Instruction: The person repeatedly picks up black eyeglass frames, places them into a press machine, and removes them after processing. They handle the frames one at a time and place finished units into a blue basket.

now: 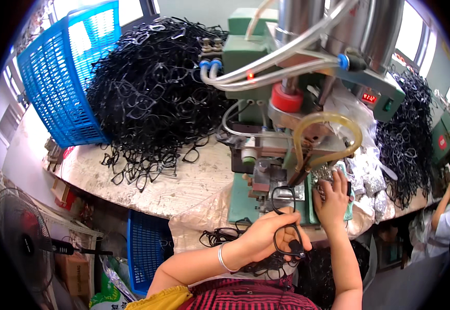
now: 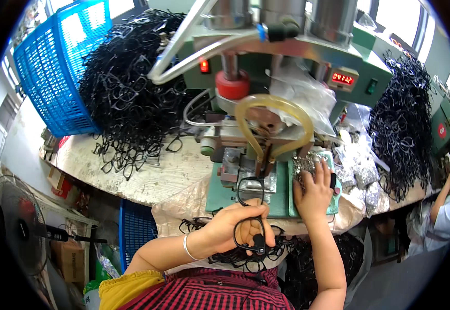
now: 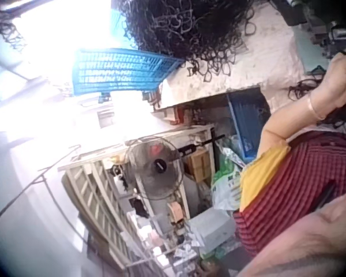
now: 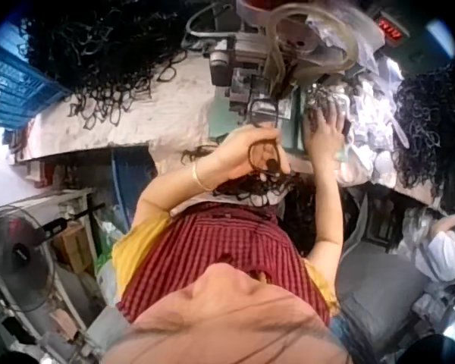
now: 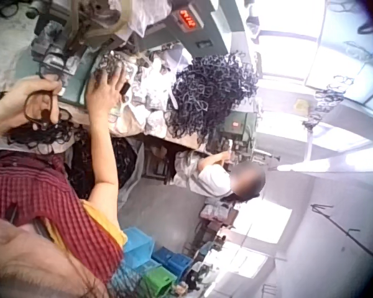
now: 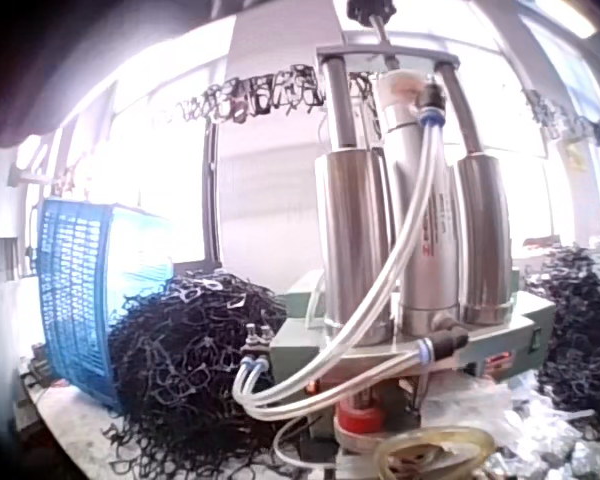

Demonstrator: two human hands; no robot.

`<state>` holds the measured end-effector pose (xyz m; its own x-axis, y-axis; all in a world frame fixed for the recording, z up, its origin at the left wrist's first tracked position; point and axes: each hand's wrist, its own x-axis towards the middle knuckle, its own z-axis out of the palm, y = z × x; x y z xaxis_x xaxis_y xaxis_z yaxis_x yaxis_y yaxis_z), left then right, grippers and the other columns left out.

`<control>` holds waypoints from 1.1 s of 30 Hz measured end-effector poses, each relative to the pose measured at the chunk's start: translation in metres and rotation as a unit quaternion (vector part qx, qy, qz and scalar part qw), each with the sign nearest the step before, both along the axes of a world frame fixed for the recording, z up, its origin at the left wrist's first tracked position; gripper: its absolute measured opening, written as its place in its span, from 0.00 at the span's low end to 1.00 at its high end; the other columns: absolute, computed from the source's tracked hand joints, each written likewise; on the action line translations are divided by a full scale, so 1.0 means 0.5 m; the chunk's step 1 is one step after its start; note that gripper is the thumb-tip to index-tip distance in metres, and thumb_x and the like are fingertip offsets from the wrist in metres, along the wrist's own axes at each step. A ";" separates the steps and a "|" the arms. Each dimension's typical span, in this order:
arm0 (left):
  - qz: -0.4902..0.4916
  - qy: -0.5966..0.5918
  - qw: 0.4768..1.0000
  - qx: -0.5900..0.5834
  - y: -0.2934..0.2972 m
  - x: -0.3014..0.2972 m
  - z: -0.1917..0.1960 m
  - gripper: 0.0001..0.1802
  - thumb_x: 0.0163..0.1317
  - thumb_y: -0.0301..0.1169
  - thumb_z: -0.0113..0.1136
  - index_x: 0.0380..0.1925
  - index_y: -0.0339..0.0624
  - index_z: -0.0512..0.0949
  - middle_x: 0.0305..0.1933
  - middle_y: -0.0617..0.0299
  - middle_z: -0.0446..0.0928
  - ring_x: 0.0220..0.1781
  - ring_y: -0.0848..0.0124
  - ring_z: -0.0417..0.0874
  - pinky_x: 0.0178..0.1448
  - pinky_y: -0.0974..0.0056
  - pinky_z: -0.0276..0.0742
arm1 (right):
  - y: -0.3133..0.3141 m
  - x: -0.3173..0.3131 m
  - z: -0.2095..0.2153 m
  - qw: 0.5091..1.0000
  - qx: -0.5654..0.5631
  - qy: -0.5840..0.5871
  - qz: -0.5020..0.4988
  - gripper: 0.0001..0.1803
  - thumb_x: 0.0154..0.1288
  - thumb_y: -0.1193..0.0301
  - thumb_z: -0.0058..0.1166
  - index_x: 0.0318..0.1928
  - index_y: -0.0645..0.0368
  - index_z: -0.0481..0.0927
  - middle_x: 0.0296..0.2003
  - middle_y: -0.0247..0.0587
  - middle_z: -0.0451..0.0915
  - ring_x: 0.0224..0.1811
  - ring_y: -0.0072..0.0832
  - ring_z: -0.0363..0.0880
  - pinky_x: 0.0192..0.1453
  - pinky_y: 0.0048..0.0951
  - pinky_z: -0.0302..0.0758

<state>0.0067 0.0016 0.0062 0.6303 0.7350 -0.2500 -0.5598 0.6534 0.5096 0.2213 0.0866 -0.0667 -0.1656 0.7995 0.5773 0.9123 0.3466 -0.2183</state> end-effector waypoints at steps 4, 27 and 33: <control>0.030 0.107 0.988 0.103 -0.038 -0.039 -0.041 0.17 0.78 0.43 0.42 0.47 0.39 0.68 0.38 0.43 0.82 0.35 0.61 0.86 0.27 0.65 0.80 | 0.017 0.019 -0.010 0.997 0.021 0.078 -0.001 0.04 0.52 0.76 0.63 0.30 0.59 0.81 0.55 0.54 0.77 0.65 0.50 0.70 0.64 0.46 0.69; 0.371 0.777 0.413 0.298 0.201 -0.349 -0.205 0.19 0.54 0.23 0.62 0.48 0.38 0.78 0.48 0.45 0.74 0.55 0.48 0.73 0.57 0.51 0.73 | -0.011 0.029 -0.028 0.926 -0.028 0.378 -0.002 0.05 0.59 0.79 0.63 0.37 0.65 0.84 0.32 0.38 0.83 0.36 0.26 0.79 0.47 0.27 0.74; 0.335 0.844 0.296 0.297 0.254 -0.362 -0.273 0.15 0.57 0.33 0.65 0.42 0.39 0.79 0.45 0.44 0.73 0.47 0.46 0.79 0.48 0.48 0.77 | -0.051 0.019 0.017 0.909 -0.058 0.412 0.005 0.06 0.58 0.81 0.63 0.37 0.64 0.85 0.33 0.37 0.84 0.40 0.25 0.81 0.51 0.26 0.74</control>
<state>-0.1743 0.1287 -0.1300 -0.3599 0.7844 0.5052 0.9171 0.1979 0.3461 0.2310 0.0609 -0.0584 0.2771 0.8636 0.4212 0.4189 0.2859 -0.8618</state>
